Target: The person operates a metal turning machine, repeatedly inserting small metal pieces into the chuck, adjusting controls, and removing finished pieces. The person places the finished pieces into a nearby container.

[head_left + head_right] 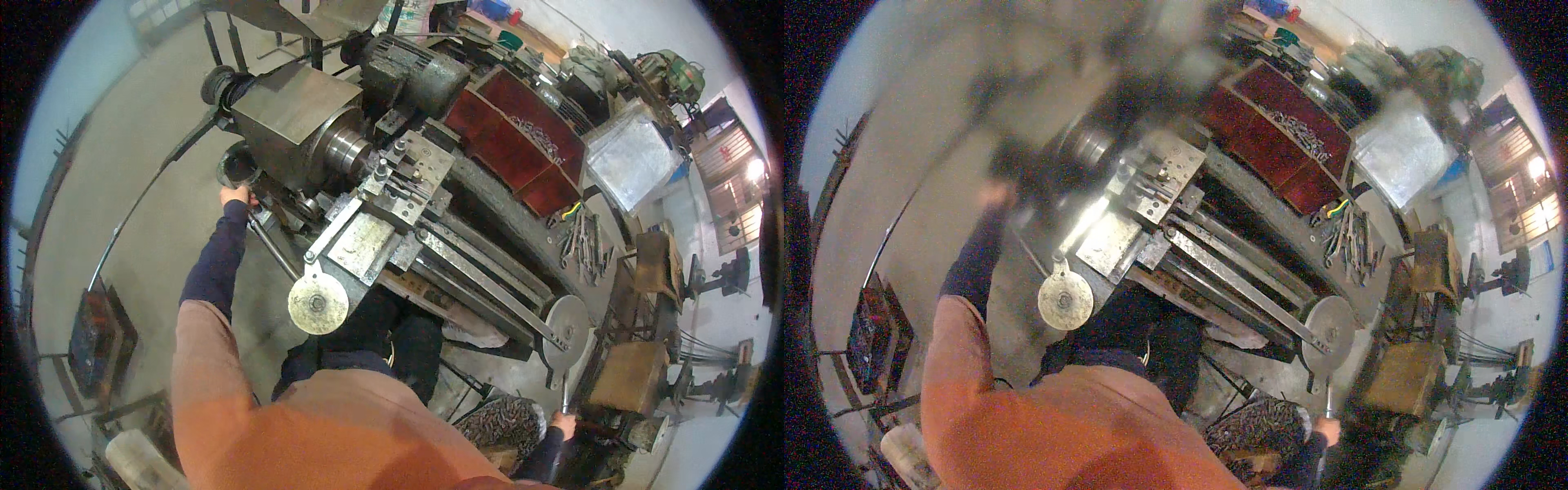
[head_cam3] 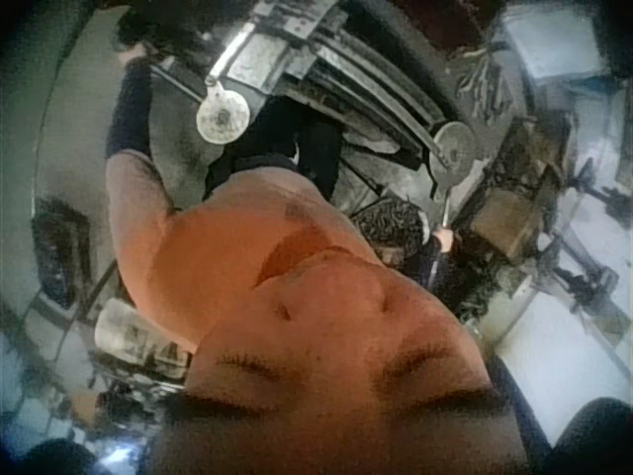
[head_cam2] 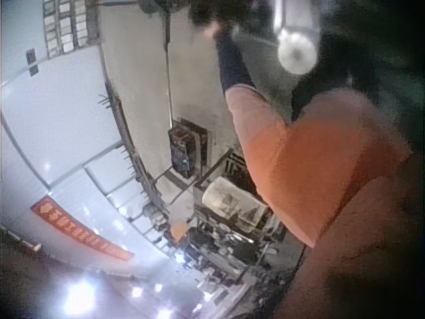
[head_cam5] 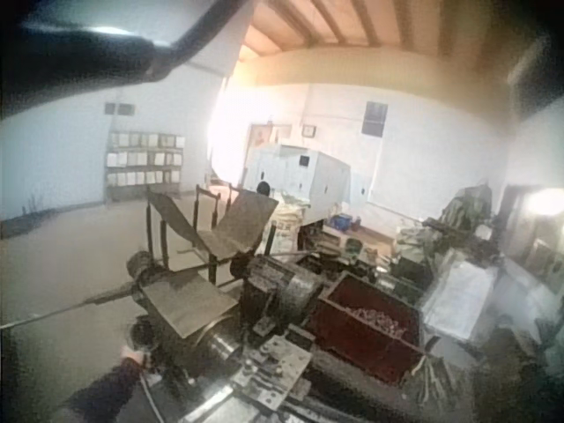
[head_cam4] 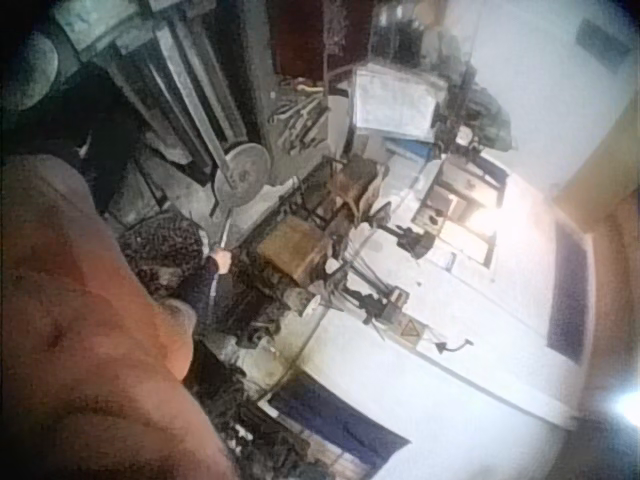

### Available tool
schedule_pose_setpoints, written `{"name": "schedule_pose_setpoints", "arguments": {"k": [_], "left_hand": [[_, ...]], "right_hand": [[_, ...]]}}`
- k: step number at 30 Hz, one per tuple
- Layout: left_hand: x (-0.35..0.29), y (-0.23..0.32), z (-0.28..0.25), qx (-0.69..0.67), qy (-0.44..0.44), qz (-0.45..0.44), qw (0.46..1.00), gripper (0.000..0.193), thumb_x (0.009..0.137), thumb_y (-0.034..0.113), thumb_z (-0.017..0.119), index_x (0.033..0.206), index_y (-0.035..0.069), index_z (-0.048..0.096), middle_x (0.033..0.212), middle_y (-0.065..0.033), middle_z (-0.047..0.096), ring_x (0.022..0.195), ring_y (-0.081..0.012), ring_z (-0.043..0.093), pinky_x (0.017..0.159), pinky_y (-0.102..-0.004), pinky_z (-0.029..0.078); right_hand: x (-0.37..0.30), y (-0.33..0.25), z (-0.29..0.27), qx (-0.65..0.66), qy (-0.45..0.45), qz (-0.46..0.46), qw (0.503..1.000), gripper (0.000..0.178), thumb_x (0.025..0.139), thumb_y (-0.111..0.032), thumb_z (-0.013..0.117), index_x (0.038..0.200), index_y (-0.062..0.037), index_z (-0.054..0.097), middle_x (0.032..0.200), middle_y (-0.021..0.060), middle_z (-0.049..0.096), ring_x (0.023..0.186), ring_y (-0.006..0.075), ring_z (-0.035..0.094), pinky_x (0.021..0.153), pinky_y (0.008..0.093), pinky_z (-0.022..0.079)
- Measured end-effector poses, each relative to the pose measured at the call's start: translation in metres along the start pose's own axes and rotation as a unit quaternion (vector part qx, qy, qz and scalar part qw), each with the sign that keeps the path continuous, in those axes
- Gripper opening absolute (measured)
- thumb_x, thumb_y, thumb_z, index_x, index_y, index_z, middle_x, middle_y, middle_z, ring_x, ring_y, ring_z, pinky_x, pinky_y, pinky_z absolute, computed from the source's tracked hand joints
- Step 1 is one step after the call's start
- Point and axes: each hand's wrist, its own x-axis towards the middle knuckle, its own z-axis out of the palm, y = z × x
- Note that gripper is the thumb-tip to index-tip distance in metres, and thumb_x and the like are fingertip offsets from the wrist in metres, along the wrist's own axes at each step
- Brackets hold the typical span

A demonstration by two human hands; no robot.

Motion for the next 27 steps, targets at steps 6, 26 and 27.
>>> {"name": "schedule_pose_setpoints", "arguments": {"k": [6, 26, 27], "left_hand": [[-0.005, -0.003, 0.002, -0.026, -0.017, 0.02, 0.999, 0.016, 0.068, -0.003, 0.052, 0.077, -0.015, 0.045, 0.059, -0.0195, 0.056, 0.041, -0.0268, 0.058, 0.038, -0.0344, 0.05], [0.044, -0.107, 0.001, 0.607, -0.055, 0.197, 0.768, 0.044, 0.075, 0.042, 0.061, 0.103, 0.009, 0.057, 0.087, -0.0181, 0.064, 0.081, -0.0356, 0.062, 0.069, -0.0447, 0.049], [0.038, -0.124, 0.015, 0.58, 0.012, 0.133, 0.803, 0.043, 0.074, 0.042, 0.061, 0.098, 0.007, 0.059, 0.085, -0.0185, 0.064, 0.079, -0.0361, 0.062, 0.067, -0.0448, 0.05]], "right_hand": [[0.077, -0.043, -0.038, -0.096, -0.017, 0.01, 0.995, 0.033, 0.078, -0.036, 0.052, 0.101, -0.0128, 0.063, 0.103, 0.008, 0.063, 0.098, 0.0283, 0.059, 0.086, 0.0444, 0.041], [-0.132, -0.08, -0.045, 0.259, 0.012, -0.108, 0.96, 0.039, 0.061, -0.016, 0.059, 0.098, -0.006, 0.066, 0.094, 0.0202, 0.063, 0.091, 0.0337, 0.06, 0.081, 0.0379, 0.046], [-0.136, -0.088, -0.058, 0.266, 0.002, -0.105, 0.958, 0.038, 0.061, -0.016, 0.059, 0.096, -0.005, 0.066, 0.094, 0.0193, 0.064, 0.091, 0.0323, 0.061, 0.081, 0.0368, 0.046]]}}
